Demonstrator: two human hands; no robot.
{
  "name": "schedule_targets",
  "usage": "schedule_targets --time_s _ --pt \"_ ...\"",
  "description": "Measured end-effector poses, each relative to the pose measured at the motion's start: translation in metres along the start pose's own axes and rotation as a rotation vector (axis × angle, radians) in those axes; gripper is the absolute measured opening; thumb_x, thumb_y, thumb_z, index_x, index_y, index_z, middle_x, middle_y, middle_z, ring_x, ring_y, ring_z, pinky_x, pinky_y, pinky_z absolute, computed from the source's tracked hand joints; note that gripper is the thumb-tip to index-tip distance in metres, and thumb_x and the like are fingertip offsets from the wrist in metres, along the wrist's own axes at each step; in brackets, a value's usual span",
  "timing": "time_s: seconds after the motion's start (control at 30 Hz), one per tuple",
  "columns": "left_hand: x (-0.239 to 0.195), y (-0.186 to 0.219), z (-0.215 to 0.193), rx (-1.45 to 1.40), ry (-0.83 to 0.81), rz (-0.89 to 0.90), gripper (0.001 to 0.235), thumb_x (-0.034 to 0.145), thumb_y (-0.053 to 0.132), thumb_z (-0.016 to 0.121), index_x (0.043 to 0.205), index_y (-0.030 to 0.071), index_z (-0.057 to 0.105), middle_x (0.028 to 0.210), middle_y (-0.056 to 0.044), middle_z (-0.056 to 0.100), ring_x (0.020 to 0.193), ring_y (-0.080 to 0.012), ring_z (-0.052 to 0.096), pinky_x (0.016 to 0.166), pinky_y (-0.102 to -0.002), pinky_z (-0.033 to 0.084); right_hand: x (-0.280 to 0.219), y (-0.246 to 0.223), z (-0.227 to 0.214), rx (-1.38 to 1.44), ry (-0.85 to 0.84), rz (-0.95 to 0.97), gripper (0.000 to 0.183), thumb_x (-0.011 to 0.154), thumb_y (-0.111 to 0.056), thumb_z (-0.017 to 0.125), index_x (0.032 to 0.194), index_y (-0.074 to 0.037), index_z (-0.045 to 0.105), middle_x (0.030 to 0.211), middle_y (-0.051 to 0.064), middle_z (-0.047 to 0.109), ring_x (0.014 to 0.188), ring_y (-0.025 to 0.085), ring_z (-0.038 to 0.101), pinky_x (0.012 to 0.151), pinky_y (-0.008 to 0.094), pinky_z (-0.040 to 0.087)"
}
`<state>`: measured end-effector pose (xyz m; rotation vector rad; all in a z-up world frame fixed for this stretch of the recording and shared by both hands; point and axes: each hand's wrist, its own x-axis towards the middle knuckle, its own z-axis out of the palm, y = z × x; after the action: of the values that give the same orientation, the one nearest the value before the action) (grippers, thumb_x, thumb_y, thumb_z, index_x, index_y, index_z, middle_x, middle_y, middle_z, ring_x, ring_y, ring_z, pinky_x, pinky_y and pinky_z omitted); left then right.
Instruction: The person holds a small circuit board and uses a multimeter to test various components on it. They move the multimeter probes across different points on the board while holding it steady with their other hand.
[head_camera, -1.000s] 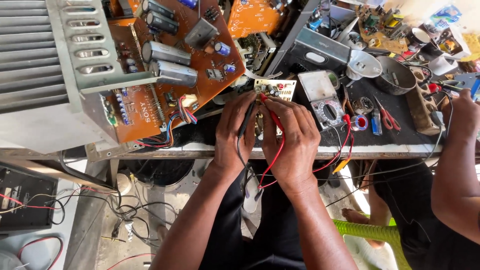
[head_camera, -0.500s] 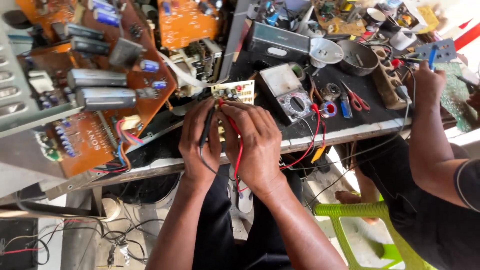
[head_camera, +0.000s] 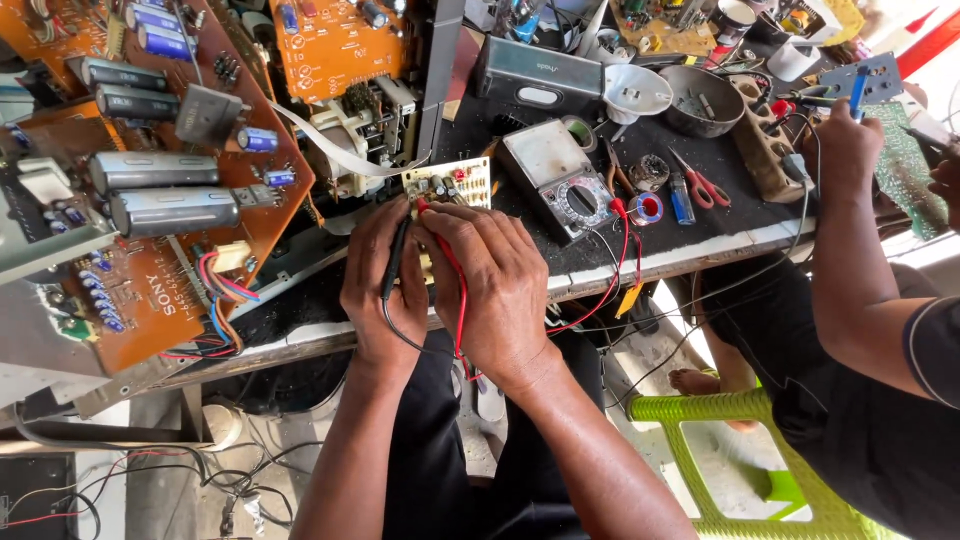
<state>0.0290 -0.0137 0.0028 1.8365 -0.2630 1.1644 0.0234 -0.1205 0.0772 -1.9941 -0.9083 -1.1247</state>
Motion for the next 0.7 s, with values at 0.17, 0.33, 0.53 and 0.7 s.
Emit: schedule_targets --time_s 0.17,0.33,0.53,0.7 --pt "-0.0006 -0.0023 0.0014 0.013 -0.001 0.001 0.028 0.112 0.004 0.044 0.139 0.005 0.054 0.131 -0.015 0.058 0.122 -0.0428 0.064 0.101 -0.058 0.062 -0.0004 0.0007 -0.0001 -0.01 -0.005 0.0 0.008 0.098 -0.005 0.07 0.105 -0.001 0.071 0.098 0.018 0.074 0.096 0.038 0.075 0.081 0.044 0.06" --pt "-0.0001 -0.0005 -0.0007 0.016 -0.006 -0.007 0.029 0.112 0.005 0.043 0.139 0.006 0.053 0.13 -0.014 0.057 0.121 -0.0421 0.065 0.1 -0.057 0.064 -0.0007 0.0011 0.0001 -0.006 -0.014 -0.001 0.009 0.098 -0.006 0.07 0.106 -0.001 0.071 0.098 0.017 0.074 0.096 0.038 0.075 0.082 0.044 0.06" --pt "0.0 0.0011 -0.0006 0.013 -0.011 -0.015 0.029 0.112 0.006 0.044 0.139 0.006 0.054 0.131 -0.015 0.058 0.122 -0.0428 0.065 0.1 -0.057 0.063 -0.0009 0.0006 -0.0007 -0.003 -0.002 0.001 0.009 0.098 -0.006 0.07 0.106 -0.002 0.072 0.097 0.016 0.074 0.097 0.037 0.076 0.082 0.044 0.06" --pt "0.0026 0.0061 -0.0012 -0.011 0.005 0.018 0.029 0.112 0.002 0.046 0.14 0.006 0.053 0.131 -0.015 0.057 0.122 -0.043 0.064 0.097 -0.058 0.066 -0.0068 -0.0055 -0.0062 0.082 0.087 0.037 0.013 0.094 -0.005 0.075 0.106 -0.002 0.074 0.101 0.016 0.076 0.093 0.036 0.077 0.08 0.045 0.061"
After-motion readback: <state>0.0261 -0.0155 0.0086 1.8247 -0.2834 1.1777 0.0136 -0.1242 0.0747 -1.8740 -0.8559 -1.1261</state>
